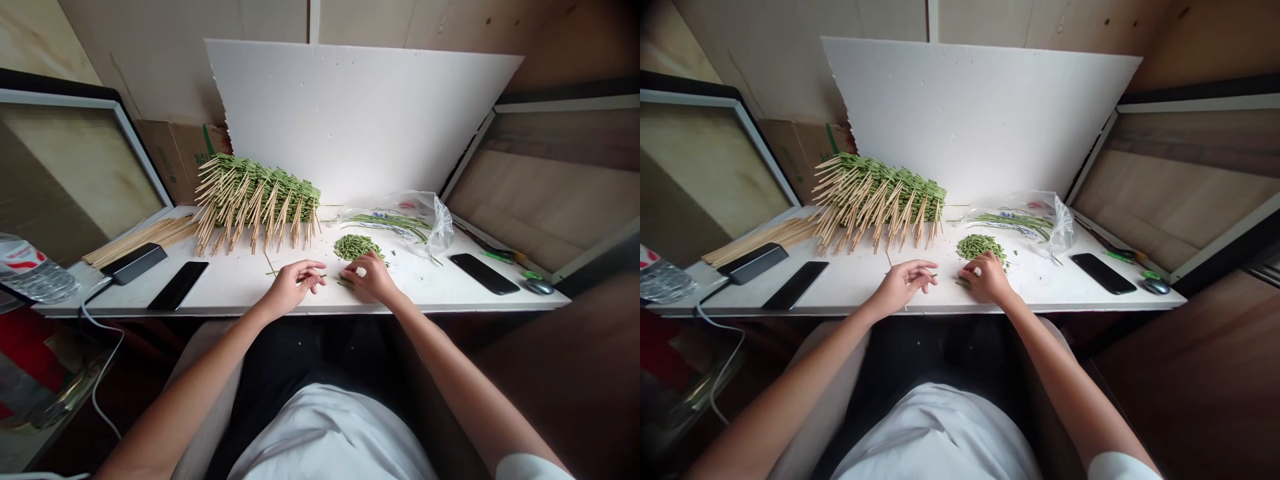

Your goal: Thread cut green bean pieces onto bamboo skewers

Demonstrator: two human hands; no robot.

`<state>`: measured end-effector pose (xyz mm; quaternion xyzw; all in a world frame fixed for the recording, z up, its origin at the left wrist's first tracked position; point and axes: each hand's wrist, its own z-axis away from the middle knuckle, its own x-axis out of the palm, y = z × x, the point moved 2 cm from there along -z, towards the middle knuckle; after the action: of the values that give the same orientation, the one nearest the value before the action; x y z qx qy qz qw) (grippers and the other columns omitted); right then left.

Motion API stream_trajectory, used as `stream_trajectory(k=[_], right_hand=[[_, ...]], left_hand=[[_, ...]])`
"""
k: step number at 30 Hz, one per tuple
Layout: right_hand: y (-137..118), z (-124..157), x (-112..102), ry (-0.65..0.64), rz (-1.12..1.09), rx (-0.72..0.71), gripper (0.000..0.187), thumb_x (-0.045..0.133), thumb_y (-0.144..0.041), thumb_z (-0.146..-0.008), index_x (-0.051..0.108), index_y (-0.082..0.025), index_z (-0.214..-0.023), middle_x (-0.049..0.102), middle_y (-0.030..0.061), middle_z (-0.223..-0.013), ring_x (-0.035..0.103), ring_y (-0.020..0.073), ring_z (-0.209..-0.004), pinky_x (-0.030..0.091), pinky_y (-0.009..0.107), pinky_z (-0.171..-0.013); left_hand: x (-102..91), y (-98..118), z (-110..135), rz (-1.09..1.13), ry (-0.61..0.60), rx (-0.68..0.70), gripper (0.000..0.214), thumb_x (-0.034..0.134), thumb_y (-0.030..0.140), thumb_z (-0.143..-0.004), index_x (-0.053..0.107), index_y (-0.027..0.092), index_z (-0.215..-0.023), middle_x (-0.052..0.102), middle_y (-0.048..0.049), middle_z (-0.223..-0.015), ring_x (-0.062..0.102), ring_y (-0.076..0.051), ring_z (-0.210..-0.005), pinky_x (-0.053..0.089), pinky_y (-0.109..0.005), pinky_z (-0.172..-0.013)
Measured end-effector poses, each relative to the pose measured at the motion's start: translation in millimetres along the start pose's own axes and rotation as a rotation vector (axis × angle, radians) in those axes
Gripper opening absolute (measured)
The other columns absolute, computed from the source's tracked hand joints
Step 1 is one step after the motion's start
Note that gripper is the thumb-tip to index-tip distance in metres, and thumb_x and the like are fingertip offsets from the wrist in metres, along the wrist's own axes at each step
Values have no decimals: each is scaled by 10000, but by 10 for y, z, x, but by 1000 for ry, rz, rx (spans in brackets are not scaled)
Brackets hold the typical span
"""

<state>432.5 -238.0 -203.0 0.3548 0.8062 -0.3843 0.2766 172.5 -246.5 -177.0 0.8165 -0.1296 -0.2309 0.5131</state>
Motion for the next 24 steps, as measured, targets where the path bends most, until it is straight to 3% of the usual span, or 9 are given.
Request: stream_trajectory(k=[3,5,9,15,18,24], right_hand=[[-269,-31,-110,12,-167,39,412,642,-601,-954,803,-223,-915,784,98,-922,654,279,-913,522,425,-818],[-495,-33,-167,-59,-358,52,390,614,-578,-981,795,-233,-993,791,88,-1000,685,255,-917,534,373,-746],[-850,3,-229,-153,-479,-87,249,699,-489,-959,797,-267,-1015,789,55,-973,685,235,-916,532,371,-786],[-794,-16,-280,2,-465,-39,238,684,-487,-968,788,-273,-975,778,67,-947,668,252,-909,534,397,-759],[-753,-25,-286,4,-451,-37,233,691,-487,-963,789,-277,-988,780,69,-978,677,261,-953,540,398,-776],[-850,19,-241,-16,-384,-141,214,751,-452,-930,792,-267,-1030,769,69,-934,666,254,-905,535,391,-757]], left_hand=[[13,46,26,-19,11,9,487,726,290,-958,595,189,-1416,796,-84,-966,746,-169,-768,596,-337,-868],[36,83,44,-35,9,22,551,744,248,-939,560,216,-1458,801,-64,-951,761,-175,-784,600,-330,-869],[77,137,65,-86,12,89,528,745,185,-925,584,210,-1427,803,-40,-902,774,-179,-843,593,-319,-911],[-14,123,25,-304,70,136,237,702,185,-951,746,191,-1184,804,-49,-888,757,-181,-759,591,-295,-783],[-86,97,-3,-498,123,189,183,655,111,-956,797,201,-1027,809,-51,-904,755,-205,-811,565,-311,-795],[-52,97,14,-663,161,294,124,712,135,-942,792,222,-979,818,-27,-919,740,-222,-852,502,-348,-854]])
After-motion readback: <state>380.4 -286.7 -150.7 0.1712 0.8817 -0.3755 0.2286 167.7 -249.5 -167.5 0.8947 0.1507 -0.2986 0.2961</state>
